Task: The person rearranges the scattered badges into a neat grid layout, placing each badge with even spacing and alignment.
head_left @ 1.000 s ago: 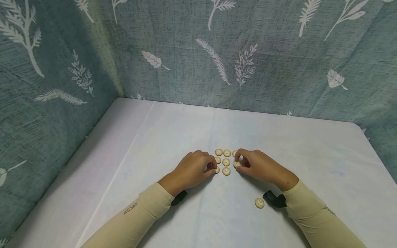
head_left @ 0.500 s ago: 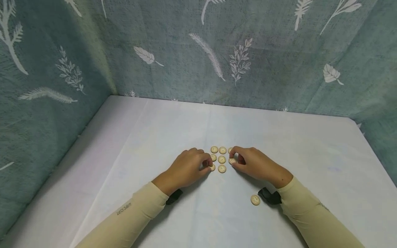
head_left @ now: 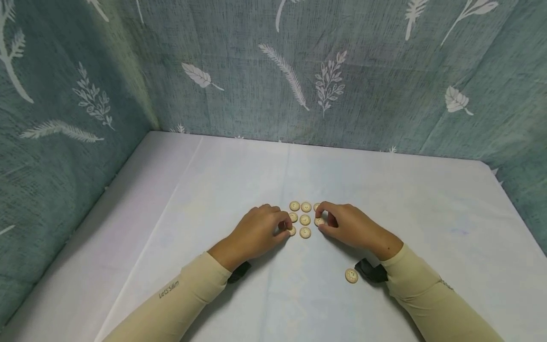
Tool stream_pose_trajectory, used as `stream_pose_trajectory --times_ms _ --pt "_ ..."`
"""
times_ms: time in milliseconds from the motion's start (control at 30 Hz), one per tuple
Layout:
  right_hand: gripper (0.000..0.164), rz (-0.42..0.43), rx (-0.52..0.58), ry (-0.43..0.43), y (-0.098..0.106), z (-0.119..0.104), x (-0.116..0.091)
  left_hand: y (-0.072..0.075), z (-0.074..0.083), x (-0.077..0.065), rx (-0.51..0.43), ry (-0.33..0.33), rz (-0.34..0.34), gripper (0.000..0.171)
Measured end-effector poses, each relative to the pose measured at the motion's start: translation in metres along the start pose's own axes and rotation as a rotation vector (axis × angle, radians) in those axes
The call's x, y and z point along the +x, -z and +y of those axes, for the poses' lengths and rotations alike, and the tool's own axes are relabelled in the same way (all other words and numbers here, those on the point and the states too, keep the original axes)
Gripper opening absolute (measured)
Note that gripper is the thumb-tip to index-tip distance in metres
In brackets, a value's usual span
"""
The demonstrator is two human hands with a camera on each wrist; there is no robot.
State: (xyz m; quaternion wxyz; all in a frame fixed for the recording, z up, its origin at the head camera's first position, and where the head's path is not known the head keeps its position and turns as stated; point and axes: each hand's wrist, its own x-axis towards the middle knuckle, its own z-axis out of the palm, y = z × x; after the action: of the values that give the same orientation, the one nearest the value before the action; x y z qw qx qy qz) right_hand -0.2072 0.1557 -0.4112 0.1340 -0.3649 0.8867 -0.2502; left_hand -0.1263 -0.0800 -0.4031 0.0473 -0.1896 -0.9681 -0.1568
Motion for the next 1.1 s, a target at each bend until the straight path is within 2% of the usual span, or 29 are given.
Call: stream_pose_trajectory --times_ms 200,433,800,967,1100 --pt "0.021 -0.013 0.014 -0.006 0.000 0.000 -0.001 0.000 0.001 0.000 -0.004 0.002 -0.011 0.008" --pt "0.023 0.015 0.055 0.001 0.001 0.002 -0.002 0.001 0.000 0.002 0.011 0.000 0.010 0.008" --pt "0.029 -0.029 0.122 0.038 0.012 0.000 -0.006 0.003 -0.001 0.001 0.002 -0.004 0.009 0.008" --pt "0.024 -0.062 0.114 0.051 0.015 -0.006 -0.015 0.001 -0.001 0.000 -0.013 0.008 -0.028 0.007" --pt "0.021 -0.062 0.098 0.061 0.016 -0.011 -0.028 0.001 -0.002 0.000 -0.017 0.004 -0.026 0.007"
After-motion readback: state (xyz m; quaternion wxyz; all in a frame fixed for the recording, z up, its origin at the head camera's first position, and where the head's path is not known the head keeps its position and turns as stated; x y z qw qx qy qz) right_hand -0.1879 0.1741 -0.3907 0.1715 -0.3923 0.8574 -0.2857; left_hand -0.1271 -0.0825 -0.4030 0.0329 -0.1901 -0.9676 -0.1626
